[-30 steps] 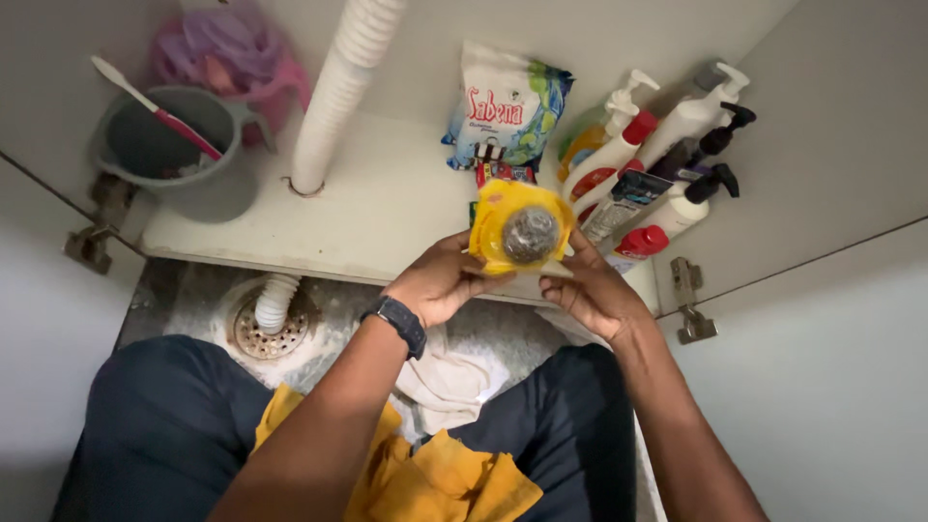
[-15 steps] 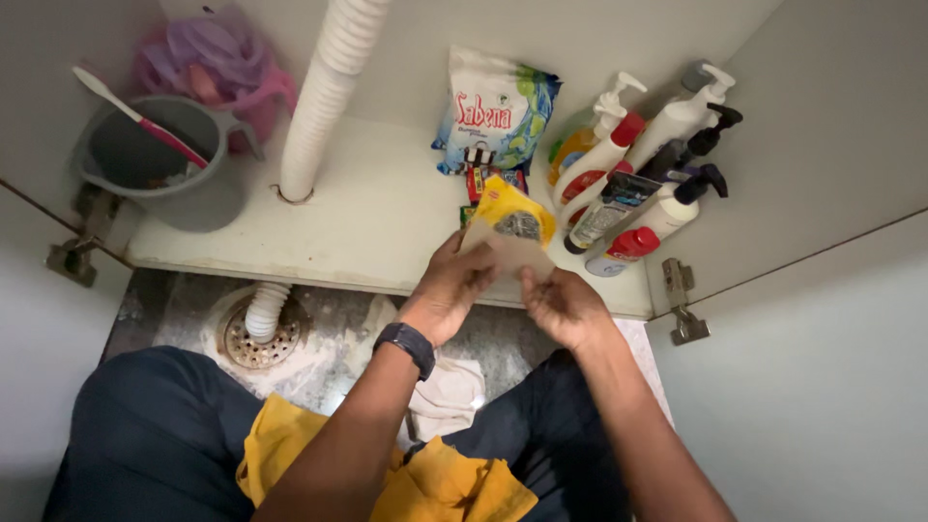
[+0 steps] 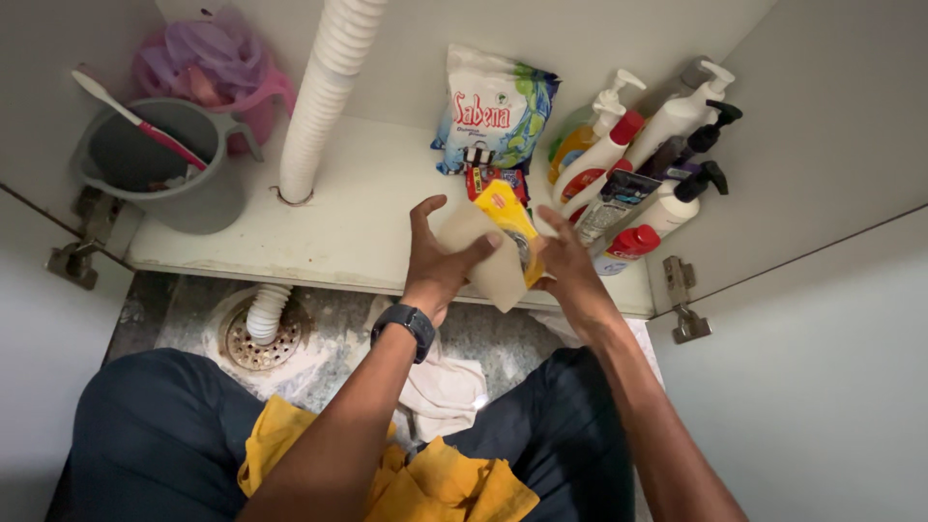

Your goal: The person organizes items on a bathroom shelf by hand. They move bottles, packets, and a small container into a neat arrangement, then place a pink plastic basket and a toothbrush on the shelf.

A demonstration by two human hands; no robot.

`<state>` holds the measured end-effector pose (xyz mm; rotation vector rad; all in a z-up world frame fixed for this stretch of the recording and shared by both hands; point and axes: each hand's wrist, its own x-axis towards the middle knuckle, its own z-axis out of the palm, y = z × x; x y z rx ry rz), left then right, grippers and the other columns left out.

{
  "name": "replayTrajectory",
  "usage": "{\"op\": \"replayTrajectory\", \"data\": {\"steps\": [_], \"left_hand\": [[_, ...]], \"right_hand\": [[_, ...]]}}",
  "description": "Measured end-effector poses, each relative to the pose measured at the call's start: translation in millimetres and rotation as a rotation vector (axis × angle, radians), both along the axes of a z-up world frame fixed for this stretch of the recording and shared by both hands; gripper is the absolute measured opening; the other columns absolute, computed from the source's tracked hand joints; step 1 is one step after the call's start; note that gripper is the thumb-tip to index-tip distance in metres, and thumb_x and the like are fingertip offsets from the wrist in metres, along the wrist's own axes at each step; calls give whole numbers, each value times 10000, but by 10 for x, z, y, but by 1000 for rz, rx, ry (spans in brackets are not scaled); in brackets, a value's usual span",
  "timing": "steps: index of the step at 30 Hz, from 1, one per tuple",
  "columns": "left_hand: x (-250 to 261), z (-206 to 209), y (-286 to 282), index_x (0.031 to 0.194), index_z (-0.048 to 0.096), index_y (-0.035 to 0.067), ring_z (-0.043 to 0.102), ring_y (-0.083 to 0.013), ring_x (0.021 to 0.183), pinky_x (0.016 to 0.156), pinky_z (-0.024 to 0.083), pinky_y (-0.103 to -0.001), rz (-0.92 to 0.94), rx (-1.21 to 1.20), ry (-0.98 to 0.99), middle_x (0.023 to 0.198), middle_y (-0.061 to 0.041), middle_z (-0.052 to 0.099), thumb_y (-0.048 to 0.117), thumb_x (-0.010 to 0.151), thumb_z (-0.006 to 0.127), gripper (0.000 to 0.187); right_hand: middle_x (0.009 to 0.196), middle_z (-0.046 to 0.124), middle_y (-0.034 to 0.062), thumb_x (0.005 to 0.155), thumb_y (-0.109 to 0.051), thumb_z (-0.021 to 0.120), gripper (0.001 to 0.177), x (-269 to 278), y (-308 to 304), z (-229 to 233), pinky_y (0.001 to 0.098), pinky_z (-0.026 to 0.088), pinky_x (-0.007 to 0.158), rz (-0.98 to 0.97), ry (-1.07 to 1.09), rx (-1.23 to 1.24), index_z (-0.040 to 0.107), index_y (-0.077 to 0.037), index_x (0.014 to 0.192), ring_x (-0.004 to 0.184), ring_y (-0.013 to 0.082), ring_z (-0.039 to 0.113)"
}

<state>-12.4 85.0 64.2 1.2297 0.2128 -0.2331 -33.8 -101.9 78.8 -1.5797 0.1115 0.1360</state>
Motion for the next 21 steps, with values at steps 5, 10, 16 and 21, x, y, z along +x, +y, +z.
{"op": "replayTrajectory", "data": {"steps": [5, 10, 16, 21], "left_hand": [[30, -138, -167, 1461, 277, 110, 689, -251, 1082, 879, 614, -363, 129, -90, -149, 1260, -217, 626, 214, 758, 857, 918], [1, -224, -339, 1521, 240, 104, 609, -269, 1232, 976, 552, -387, 76, -38, -121, 1391, -193, 561, 331, 893, 744, 837], [16, -89, -199, 1598, -92, 177, 470, -280, 1340, 1028, 488, -537, -103, -159, 152, 1513, -132, 370, 278, 861, 762, 1132], [52, -222, -160, 1597, -62, 195, 503, -328, 1334, 1021, 504, -549, -160, -412, 60, 1523, -183, 411, 271, 673, 797, 1264]], "right_hand": [[1379, 578, 119, 851, -289, 730, 803, -80, 190, -27, 399, 532, 860, 12, -40, -78, 374, -87, 1542, 1164, 224, 592], [1395, 554, 113, 975, -231, 688, 663, -155, 313, -306, 318, 478, 1032, -141, -326, -213, 381, -29, 1527, 1259, 184, 550], [1132, 629, 182, 1088, -204, 600, 503, -192, 166, -325, 331, 462, 830, -205, -229, -426, 494, -68, 1560, 935, 193, 544], [1119, 693, 64, 1051, -214, 556, 449, -143, 136, -232, 262, 533, 819, -161, -366, -305, 506, -57, 1468, 952, 113, 645]]}}
